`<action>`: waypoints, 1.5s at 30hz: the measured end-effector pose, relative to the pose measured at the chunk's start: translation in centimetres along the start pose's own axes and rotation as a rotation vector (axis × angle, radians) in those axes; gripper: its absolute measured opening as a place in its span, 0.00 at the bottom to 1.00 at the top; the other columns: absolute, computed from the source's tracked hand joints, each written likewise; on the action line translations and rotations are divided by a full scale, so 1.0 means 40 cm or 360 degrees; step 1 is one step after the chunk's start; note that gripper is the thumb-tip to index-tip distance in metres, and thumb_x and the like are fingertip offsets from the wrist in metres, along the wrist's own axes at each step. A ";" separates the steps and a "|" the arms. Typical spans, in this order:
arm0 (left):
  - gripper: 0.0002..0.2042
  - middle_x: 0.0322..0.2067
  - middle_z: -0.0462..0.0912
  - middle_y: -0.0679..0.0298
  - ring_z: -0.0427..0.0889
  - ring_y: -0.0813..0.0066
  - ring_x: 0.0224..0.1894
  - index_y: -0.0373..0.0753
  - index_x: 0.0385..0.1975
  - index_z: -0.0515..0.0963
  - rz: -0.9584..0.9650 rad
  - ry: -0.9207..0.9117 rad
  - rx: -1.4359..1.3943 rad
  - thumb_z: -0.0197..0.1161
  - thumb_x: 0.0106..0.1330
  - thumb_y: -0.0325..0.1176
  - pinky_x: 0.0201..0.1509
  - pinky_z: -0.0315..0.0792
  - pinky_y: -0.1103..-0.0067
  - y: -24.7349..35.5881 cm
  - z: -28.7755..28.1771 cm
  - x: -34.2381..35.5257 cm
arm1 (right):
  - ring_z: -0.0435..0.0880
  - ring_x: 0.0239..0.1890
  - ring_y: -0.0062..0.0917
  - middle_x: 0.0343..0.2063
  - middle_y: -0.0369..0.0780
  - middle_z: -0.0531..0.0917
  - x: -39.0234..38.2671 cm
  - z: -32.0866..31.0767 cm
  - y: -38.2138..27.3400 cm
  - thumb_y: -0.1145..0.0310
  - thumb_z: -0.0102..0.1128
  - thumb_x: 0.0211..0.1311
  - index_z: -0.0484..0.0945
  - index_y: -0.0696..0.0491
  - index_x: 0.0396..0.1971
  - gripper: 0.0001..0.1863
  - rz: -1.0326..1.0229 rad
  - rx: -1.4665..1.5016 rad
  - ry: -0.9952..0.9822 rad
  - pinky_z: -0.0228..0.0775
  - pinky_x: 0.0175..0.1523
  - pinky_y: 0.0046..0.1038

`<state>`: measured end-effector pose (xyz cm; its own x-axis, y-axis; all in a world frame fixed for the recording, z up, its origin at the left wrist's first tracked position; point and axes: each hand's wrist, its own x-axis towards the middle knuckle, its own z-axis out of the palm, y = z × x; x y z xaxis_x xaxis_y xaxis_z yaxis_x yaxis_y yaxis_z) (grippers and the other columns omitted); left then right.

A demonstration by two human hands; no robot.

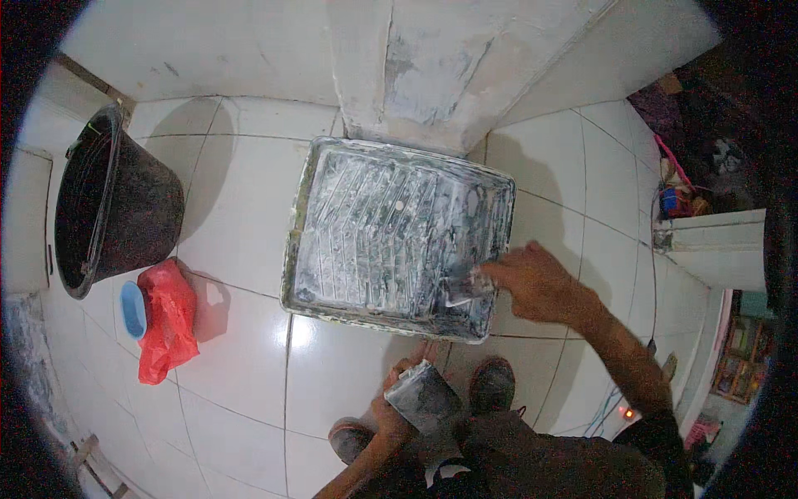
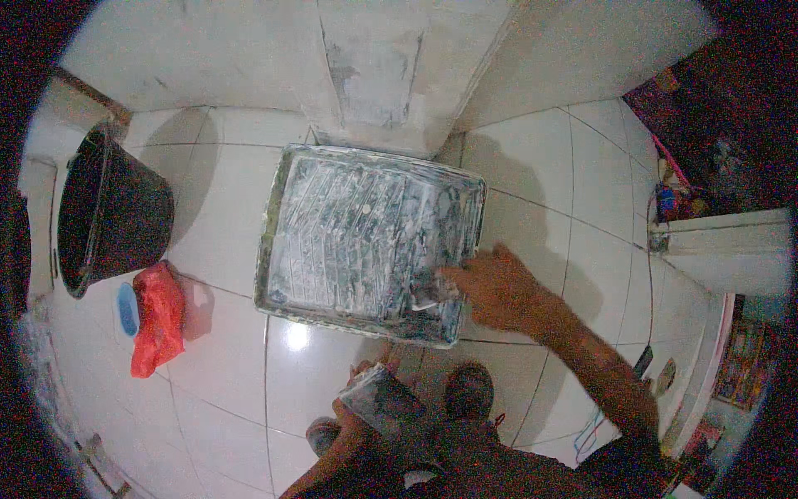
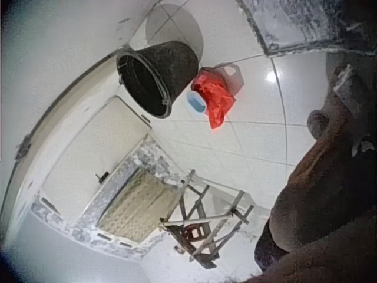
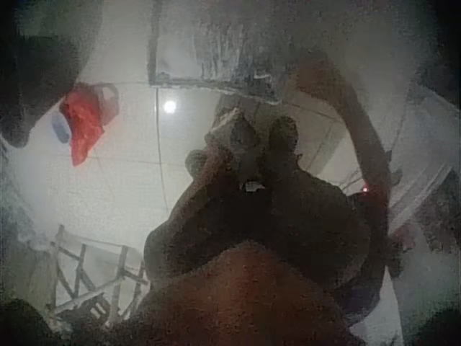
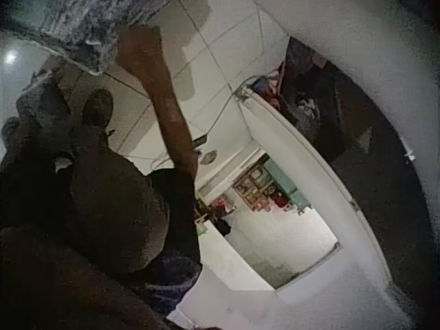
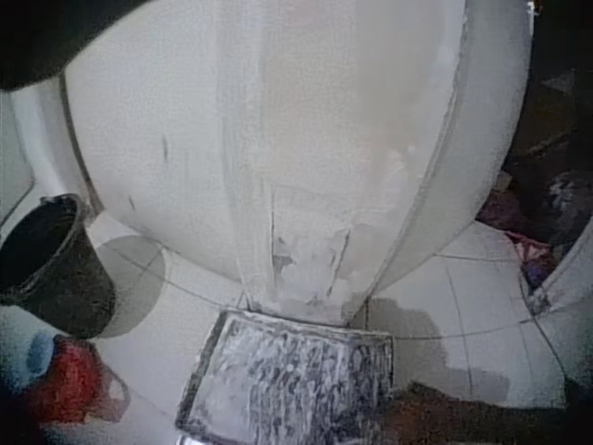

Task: Apply wall putty to a pillar or joint between walls using a putty knife and a hawk.

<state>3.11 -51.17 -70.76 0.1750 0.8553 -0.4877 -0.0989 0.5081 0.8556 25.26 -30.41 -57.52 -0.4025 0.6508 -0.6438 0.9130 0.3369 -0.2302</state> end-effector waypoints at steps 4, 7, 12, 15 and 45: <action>0.18 0.69 0.49 0.51 0.48 0.56 0.70 0.36 0.43 0.66 -0.0252 -0.0257 -0.2033 0.42 0.71 0.47 0.67 0.54 0.64 0.034 0.015 0.013 | 0.76 0.47 0.35 0.34 0.41 0.78 0.077 0.014 0.065 0.71 0.60 0.47 0.73 0.44 0.50 0.25 -0.0457 -0.0405 0.0198 0.55 0.60 0.47; 0.17 0.69 0.49 0.50 0.49 0.56 0.70 0.36 0.43 0.67 -0.0438 -0.0087 -0.1273 0.42 0.72 0.46 0.67 0.55 0.64 -0.026 -0.002 0.003 | 0.75 0.48 0.34 0.35 0.41 0.77 0.131 0.018 0.058 0.70 0.61 0.48 0.74 0.42 0.50 0.24 -0.0639 -0.0584 0.0134 0.54 0.60 0.48; 0.16 0.68 0.50 0.51 0.47 0.56 0.71 0.36 0.43 0.66 -0.0231 -0.0224 -0.1733 0.41 0.72 0.44 0.69 0.53 0.62 0.008 -0.001 0.002 | 0.73 0.49 0.33 0.38 0.41 0.76 0.165 0.048 0.055 0.71 0.63 0.47 0.74 0.40 0.51 0.27 -0.0723 -0.0637 0.0012 0.53 0.60 0.46; 0.16 0.68 0.50 0.51 0.45 0.57 0.71 0.36 0.43 0.66 -0.0102 -0.0322 -0.2007 0.40 0.73 0.43 0.70 0.52 0.60 0.088 0.024 0.016 | 0.73 0.50 0.32 0.38 0.41 0.76 0.165 0.033 0.045 0.72 0.61 0.49 0.74 0.38 0.51 0.26 -0.0733 -0.0657 -0.0088 0.53 0.61 0.46; 0.16 0.69 0.46 0.49 0.42 0.56 0.72 0.34 0.41 0.64 -0.0353 -0.0050 -0.1968 0.45 0.70 0.44 0.71 0.43 0.49 0.146 0.028 0.005 | 0.73 0.38 0.28 0.26 0.36 0.75 0.252 0.029 -0.012 0.67 0.65 0.35 0.82 0.47 0.34 0.18 -0.1513 -0.0300 0.0719 0.54 0.53 0.38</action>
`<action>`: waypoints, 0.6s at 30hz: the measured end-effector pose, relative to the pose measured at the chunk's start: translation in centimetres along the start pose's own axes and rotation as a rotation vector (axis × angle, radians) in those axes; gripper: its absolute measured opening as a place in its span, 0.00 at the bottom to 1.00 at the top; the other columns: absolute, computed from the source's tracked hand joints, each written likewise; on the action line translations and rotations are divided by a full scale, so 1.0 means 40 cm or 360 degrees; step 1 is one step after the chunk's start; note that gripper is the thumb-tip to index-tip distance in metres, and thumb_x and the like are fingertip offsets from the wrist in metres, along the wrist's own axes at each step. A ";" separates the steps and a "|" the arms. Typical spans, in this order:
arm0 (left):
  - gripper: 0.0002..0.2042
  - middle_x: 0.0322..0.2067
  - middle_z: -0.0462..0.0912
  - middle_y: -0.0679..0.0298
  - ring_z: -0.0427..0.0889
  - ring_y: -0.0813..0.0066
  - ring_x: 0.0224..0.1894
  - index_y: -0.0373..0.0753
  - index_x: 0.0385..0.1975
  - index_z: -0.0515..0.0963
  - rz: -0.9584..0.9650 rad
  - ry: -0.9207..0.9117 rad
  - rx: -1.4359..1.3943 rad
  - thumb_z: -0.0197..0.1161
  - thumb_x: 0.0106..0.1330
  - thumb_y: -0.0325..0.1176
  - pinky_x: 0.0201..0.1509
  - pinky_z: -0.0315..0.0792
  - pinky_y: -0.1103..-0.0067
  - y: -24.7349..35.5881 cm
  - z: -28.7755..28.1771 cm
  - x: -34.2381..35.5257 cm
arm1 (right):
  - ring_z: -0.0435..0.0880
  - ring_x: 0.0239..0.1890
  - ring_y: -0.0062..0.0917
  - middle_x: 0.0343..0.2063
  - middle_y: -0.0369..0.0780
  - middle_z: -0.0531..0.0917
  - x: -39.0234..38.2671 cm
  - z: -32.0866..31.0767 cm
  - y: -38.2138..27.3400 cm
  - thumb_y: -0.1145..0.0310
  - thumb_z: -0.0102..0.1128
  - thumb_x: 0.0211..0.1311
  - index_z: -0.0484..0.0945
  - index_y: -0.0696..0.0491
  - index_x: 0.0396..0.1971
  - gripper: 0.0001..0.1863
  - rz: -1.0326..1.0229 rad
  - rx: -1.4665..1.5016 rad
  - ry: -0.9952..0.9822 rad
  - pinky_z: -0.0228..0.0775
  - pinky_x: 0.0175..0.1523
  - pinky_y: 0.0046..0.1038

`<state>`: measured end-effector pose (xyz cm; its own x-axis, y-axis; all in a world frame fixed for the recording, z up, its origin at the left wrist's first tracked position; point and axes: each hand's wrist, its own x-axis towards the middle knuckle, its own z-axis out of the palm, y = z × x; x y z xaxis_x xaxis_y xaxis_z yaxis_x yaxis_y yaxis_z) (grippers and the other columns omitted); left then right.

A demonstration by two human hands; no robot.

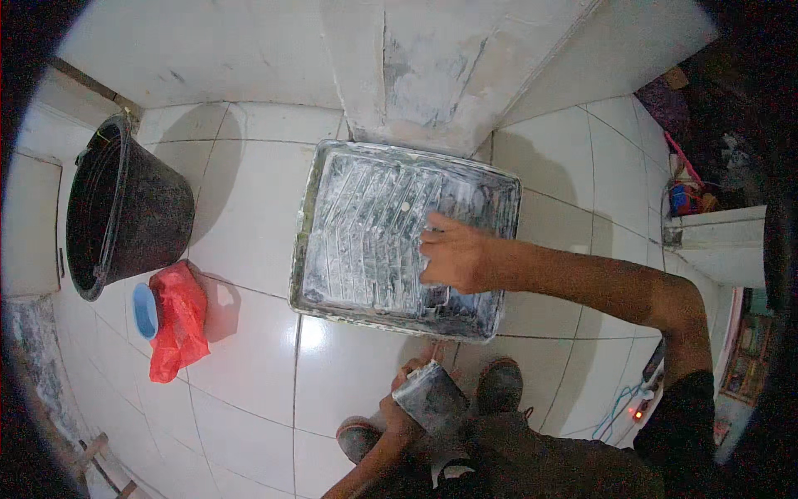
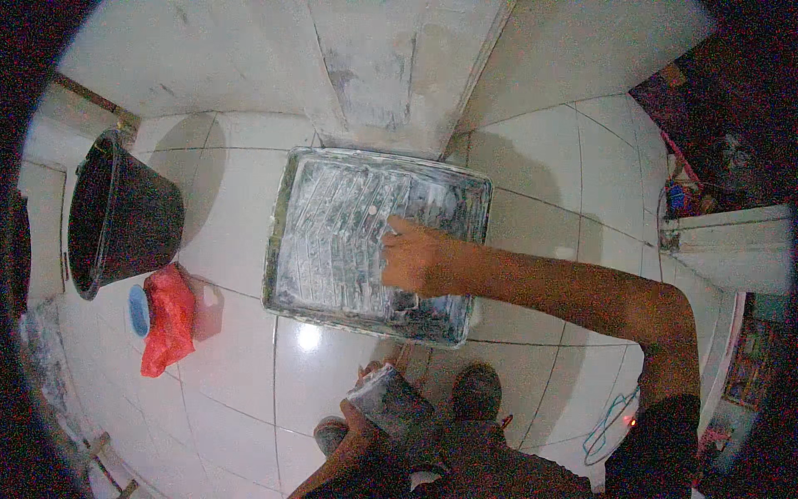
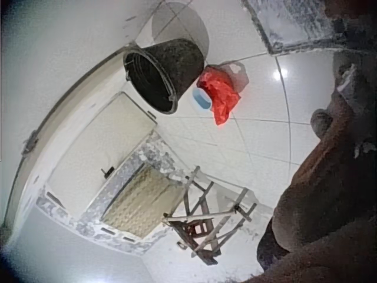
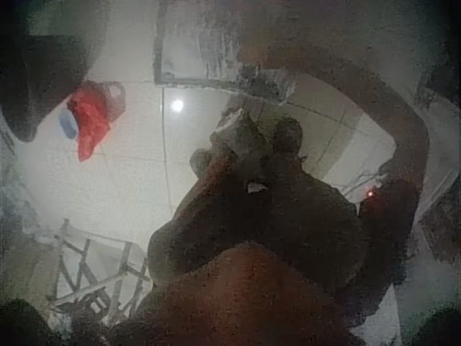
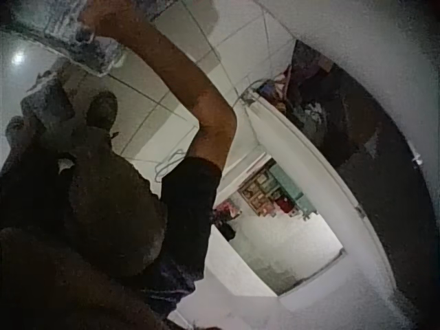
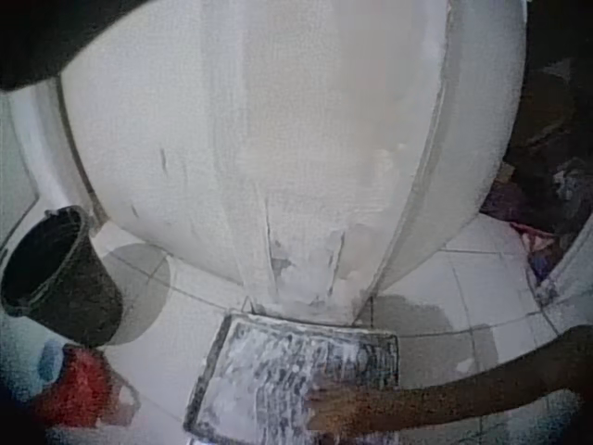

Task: Apply wall putty to a pillar or joint between walls using a putty knife and a hawk.

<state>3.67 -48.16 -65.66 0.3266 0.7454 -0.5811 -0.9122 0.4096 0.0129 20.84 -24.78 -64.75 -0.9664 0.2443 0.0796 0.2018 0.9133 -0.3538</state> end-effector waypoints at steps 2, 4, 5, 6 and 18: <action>0.16 0.68 0.47 0.49 0.43 0.55 0.72 0.33 0.41 0.64 0.0006 -0.0128 -0.0023 0.45 0.70 0.43 0.71 0.44 0.49 -0.006 -0.018 0.014 | 0.74 0.42 0.29 0.29 0.38 0.75 0.014 0.005 -0.018 0.67 0.66 0.36 0.81 0.46 0.36 0.19 0.0085 -0.0040 -0.0359 0.54 0.56 0.40; 0.16 0.68 0.48 0.49 0.44 0.55 0.72 0.33 0.41 0.64 0.0018 -0.0263 -0.0044 0.44 0.70 0.43 0.71 0.45 0.49 -0.009 -0.030 0.021 | 0.74 0.43 0.29 0.29 0.38 0.76 0.009 0.041 -0.022 0.67 0.66 0.36 0.81 0.45 0.37 0.20 0.0053 -0.0097 -0.0242 0.53 0.56 0.39; 0.16 0.68 0.48 0.49 0.44 0.55 0.72 0.33 0.41 0.64 0.0010 -0.0246 -0.0044 0.44 0.70 0.43 0.71 0.45 0.50 -0.010 -0.035 0.023 | 0.73 0.44 0.28 0.29 0.38 0.76 0.005 0.053 -0.021 0.68 0.67 0.36 0.81 0.45 0.38 0.21 0.0017 -0.0159 -0.0123 0.53 0.56 0.39; 0.16 0.68 0.48 0.49 0.45 0.55 0.71 0.33 0.42 0.64 0.0001 -0.0230 -0.0045 0.44 0.70 0.43 0.71 0.45 0.50 -0.012 -0.041 0.024 | 0.73 0.44 0.28 0.29 0.38 0.76 -0.006 0.060 -0.017 0.68 0.67 0.36 0.81 0.45 0.38 0.21 0.0019 -0.0162 -0.0124 0.53 0.56 0.39; 0.18 0.68 0.50 0.50 0.50 0.58 0.70 0.35 0.50 0.64 -0.0068 0.0008 -0.0038 0.44 0.70 0.42 0.71 0.47 0.56 -0.023 -0.121 0.021 | 0.72 0.43 0.26 0.29 0.33 0.77 -0.027 -0.013 0.029 0.71 0.70 0.32 0.80 0.45 0.41 0.27 0.0304 0.0378 -0.0426 0.50 0.54 0.37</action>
<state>3.57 -50.45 -70.10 0.3641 0.7248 -0.5849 -0.9031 0.4282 -0.0317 22.20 -23.83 -64.76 -0.9287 0.2804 -0.2426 0.3697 0.7511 -0.5469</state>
